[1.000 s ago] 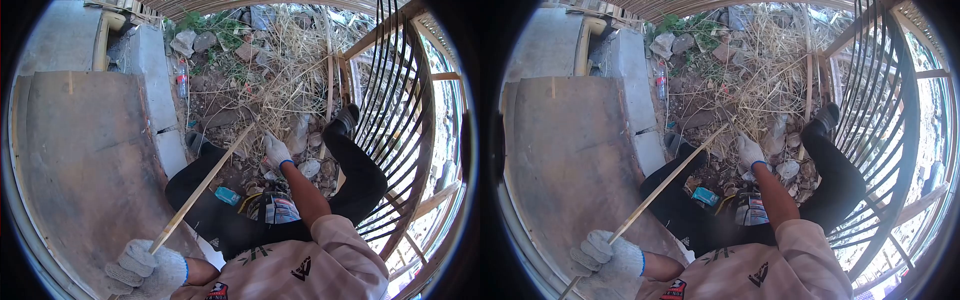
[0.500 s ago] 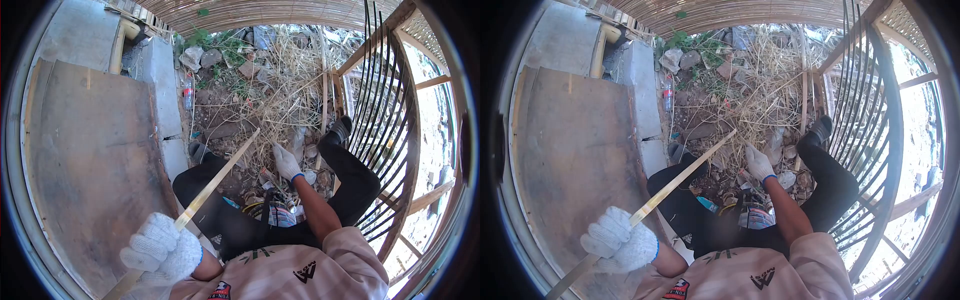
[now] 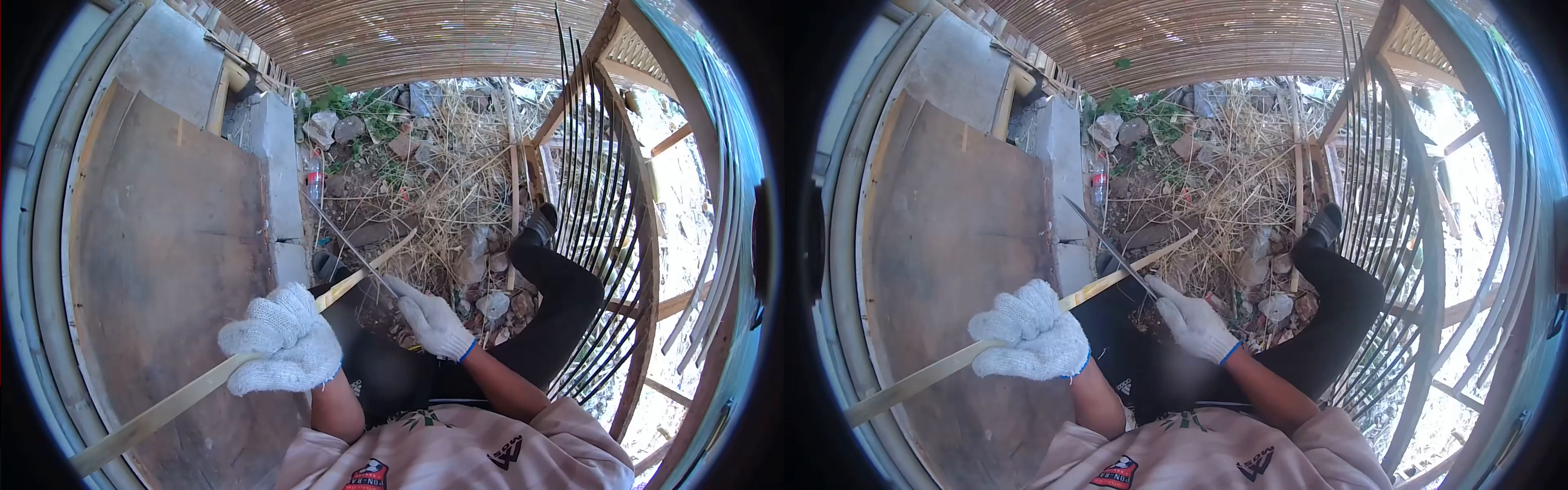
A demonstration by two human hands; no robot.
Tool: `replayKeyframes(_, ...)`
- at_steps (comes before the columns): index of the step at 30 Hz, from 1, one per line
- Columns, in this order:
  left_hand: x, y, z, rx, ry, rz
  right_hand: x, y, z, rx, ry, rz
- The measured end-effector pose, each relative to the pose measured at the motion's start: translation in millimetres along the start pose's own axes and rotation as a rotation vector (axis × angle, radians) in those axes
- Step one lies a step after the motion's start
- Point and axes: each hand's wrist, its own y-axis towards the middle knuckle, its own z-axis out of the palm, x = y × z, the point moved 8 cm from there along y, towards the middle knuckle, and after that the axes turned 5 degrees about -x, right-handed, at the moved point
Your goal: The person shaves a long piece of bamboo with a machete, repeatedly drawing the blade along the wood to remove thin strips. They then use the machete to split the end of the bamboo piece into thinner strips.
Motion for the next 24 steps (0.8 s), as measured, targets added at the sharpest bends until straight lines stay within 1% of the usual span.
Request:
replayKeyframes(2,-2,0,-6,-0.012,-0.038,-0.013,8,-5,0,-0.004,0.018,0.047)
replayKeyframes(6,-1,5,-2,-0.007,-0.121,-0.024,14,-4,-7,-0.042,0.027,0.002)
replayKeyframes(8,5,-1,-5,0.015,-0.065,-0.018,8,0,-5,0.082,0.033,0.202)
replayKeyframes(9,8,-1,-3,0.046,-0.012,-0.003,8,2,-8,0.081,0.031,0.196)
replayKeyframes(12,7,-3,-3,0.052,-0.053,-0.049,-4,3,-5,0.084,-0.016,0.199)
replayKeyframes(14,8,-6,-2,0.058,-0.057,-0.052,5,3,-8,0.000,-0.059,-0.025)
replayKeyframes(15,8,-6,-1,0.063,-0.067,-0.043,12,0,-10,0.001,-0.056,-0.022)
replayKeyframes(17,10,-3,-1,0.065,-0.073,-0.059,45,-12,-9,0.103,-0.096,-0.021)
replayKeyframes(18,11,-1,-1,0.064,-0.085,-0.072,57,-16,-11,0.105,-0.090,-0.018)
replayKeyframes(20,14,1,-8,0.096,-0.083,-0.066,89,-26,-11,0.125,-0.039,-0.159)
replayKeyframes(22,14,2,0,0.128,-0.087,-0.062,101,-28,-14,0.099,-0.021,-0.119)
replayKeyframes(24,11,3,11,0.131,0.043,0.004,107,-26,-16,0.142,-0.024,-0.061)
